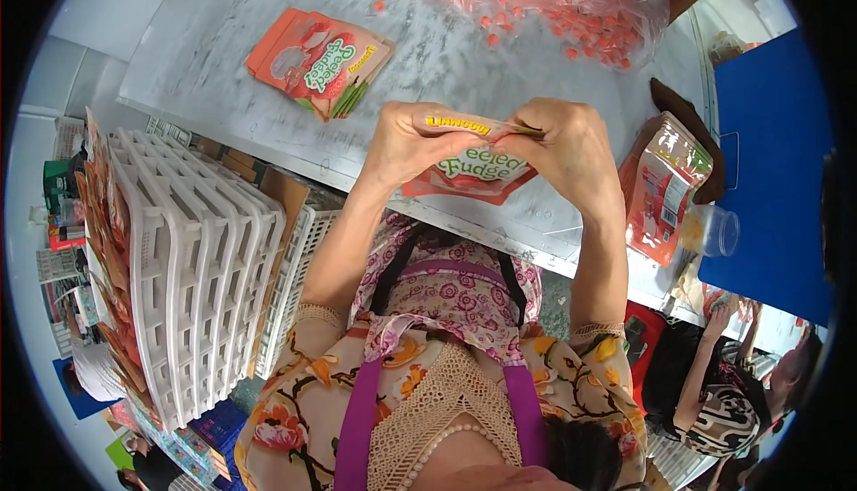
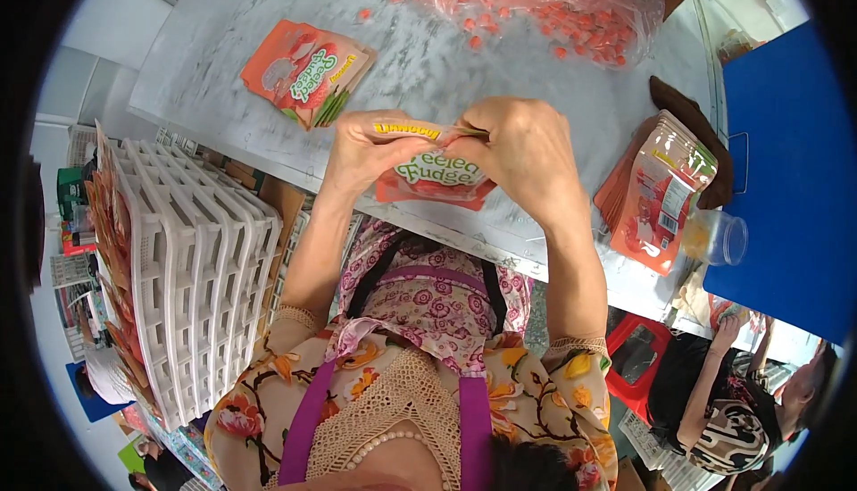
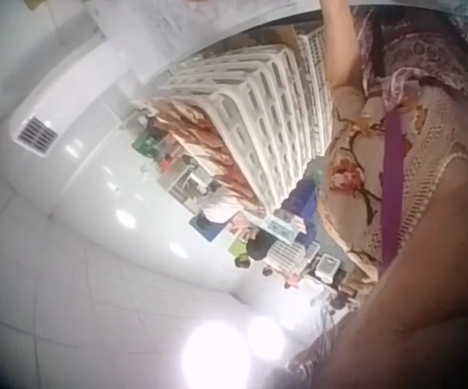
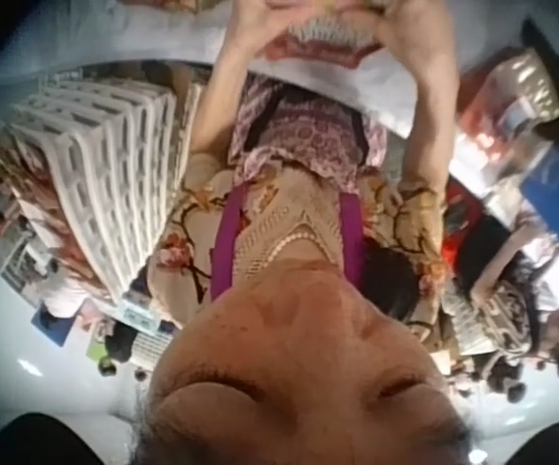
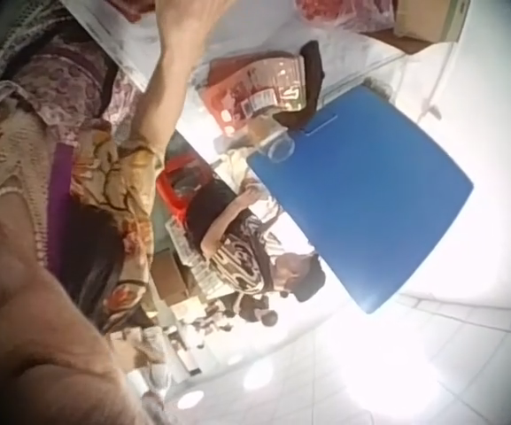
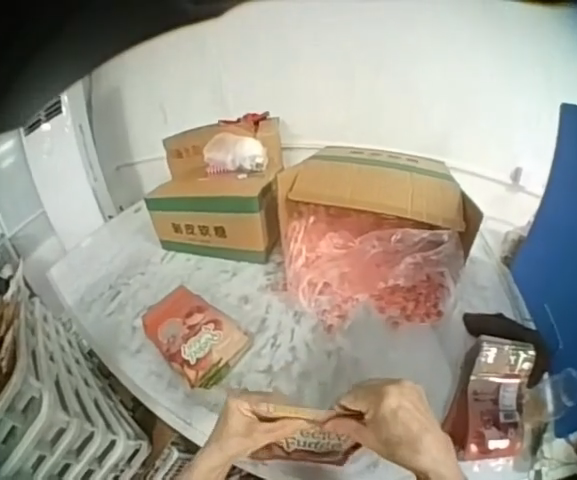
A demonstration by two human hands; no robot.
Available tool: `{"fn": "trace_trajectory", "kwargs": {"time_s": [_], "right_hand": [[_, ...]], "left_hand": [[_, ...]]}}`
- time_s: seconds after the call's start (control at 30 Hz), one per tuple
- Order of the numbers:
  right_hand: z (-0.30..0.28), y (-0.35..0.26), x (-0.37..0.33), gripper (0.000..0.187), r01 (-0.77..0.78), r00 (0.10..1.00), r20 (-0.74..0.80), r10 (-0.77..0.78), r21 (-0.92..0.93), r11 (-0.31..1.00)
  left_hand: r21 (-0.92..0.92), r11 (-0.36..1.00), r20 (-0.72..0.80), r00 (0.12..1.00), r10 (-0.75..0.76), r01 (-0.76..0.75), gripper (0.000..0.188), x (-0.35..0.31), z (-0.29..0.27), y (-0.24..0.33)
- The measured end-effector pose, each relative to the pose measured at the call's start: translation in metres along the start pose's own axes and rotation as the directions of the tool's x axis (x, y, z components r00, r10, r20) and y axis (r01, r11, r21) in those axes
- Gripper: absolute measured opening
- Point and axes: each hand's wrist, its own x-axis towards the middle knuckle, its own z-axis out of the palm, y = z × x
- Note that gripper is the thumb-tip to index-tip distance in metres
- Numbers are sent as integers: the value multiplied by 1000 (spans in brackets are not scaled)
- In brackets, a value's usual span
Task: Manually counting and placing small candies into plastic retail packets and sealing them.
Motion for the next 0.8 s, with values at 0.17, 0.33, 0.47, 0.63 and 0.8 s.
{"fn": "trace_trajectory", "kwargs": {"time_s": [0.17,0.33,0.47,0.63,0.8], "right_hand": [[5,3,-4,14,31,999,-14,-31,1,1000],[6,3,-1,14,114,993,-11,-115,-37,993],[5,-5,-2,17,193,978,-57,-201,-120,974],[3,-21,6,18,284,956,-30,-291,-139,949],[-3,-41,5,27,293,956,41,-290,-95,952]], "left_hand": [[-22,998,6,998,-55,55,10,-7,-2,-6],[-29,1000,36,999,4,-3,5,-7,-6,-8],[-12,998,47,997,62,-61,4,-4,-7,0],[118,978,-8,985,174,-172,9,-7,-21,7],[190,962,-60,976,211,-197,16,-18,-37,28]]}}
